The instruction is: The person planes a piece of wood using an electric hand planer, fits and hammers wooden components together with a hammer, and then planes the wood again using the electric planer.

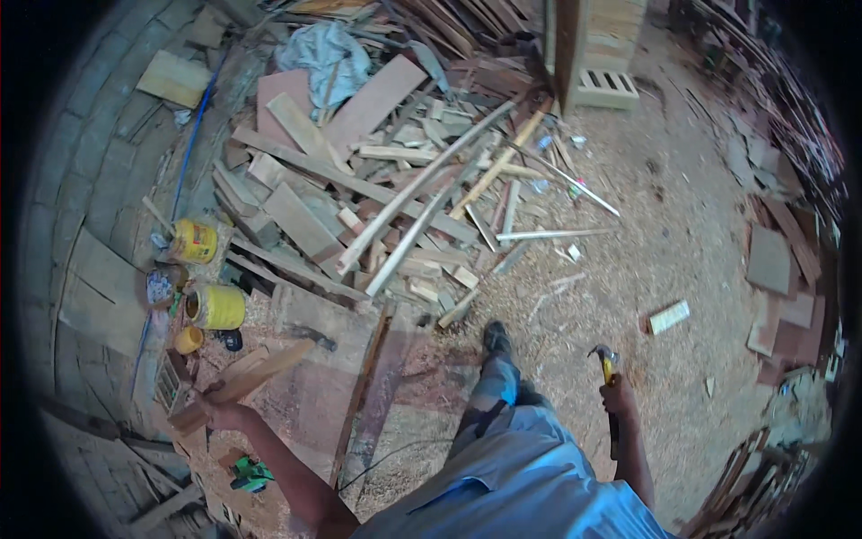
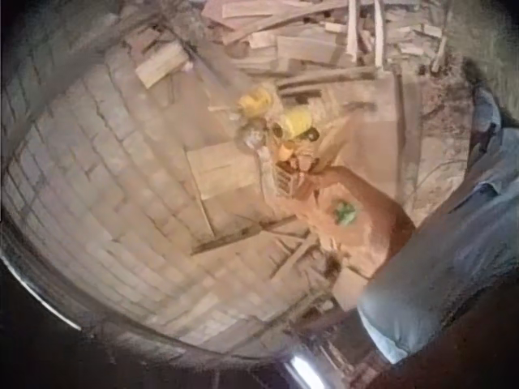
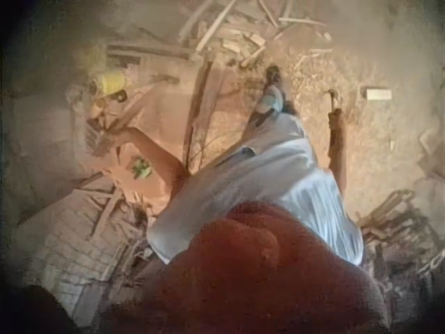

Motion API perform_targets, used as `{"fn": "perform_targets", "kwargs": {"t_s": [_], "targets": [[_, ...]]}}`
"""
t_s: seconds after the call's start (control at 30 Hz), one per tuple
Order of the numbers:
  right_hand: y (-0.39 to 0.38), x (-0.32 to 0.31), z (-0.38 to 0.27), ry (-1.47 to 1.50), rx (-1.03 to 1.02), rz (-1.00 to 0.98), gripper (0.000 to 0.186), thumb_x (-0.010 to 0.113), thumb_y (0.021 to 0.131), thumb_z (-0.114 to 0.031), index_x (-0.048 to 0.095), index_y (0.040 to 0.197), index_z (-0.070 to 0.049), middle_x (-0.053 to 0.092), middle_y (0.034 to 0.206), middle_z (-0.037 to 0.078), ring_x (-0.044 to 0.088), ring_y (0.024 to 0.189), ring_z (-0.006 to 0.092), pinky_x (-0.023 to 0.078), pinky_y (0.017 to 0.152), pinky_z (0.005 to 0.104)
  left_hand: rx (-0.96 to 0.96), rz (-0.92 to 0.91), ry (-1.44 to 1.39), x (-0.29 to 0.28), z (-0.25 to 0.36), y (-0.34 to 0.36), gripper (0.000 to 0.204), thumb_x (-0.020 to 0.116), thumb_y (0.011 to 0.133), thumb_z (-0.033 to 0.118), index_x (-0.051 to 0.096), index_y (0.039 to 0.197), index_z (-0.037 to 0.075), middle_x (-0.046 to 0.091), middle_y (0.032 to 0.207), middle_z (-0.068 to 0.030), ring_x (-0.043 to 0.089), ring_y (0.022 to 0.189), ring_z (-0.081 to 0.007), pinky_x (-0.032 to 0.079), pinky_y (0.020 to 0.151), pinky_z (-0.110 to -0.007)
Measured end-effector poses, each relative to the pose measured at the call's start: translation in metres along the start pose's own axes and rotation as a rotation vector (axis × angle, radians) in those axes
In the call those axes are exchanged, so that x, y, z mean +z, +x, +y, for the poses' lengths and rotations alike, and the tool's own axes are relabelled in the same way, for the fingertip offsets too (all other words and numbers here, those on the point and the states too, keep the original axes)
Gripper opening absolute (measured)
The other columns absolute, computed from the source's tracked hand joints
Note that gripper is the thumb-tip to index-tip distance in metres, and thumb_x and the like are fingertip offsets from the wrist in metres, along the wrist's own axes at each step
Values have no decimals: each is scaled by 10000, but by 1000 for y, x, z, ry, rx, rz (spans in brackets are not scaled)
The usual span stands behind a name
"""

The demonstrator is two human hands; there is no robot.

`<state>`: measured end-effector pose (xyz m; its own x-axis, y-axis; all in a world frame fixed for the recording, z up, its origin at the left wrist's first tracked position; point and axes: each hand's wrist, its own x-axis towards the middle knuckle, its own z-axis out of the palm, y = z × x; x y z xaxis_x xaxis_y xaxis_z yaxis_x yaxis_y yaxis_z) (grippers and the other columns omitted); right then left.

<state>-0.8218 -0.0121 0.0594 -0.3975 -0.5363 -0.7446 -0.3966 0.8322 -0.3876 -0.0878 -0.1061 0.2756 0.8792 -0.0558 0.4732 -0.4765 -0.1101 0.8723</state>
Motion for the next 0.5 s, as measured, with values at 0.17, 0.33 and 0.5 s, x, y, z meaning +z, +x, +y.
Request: {"fn": "perform_targets", "kwargs": {"t_s": [0.17,0.33,0.5], "targets": [[53,29,-26,-57,-30,-200,450,665,820,-146,540,1228,0,644,765,131,608,528,208,503,463,362,-148,49,-266,18,18,-7,370,740,874,336,641,825,-17,639,748,-124,608,689,-219,530,683,-363],[64,29,-108,-20,-34,-479,573,682,820,-141,495,1347,-16,613,728,96,583,523,175,473,426,330,-32,102,-205,27,41,-33,366,732,888,304,628,955,-41,638,852,-120,603,719,-208,524,679,-372],[146,41,-118,-274,-114,-752,559,687,808,-154,515,1319,-9,625,719,94,598,550,171,482,449,322,-90,127,-47,20,23,-28,363,715,905,306,631,1010,-32,626,852,-110,598,743,-205,515,722,-364]]}}
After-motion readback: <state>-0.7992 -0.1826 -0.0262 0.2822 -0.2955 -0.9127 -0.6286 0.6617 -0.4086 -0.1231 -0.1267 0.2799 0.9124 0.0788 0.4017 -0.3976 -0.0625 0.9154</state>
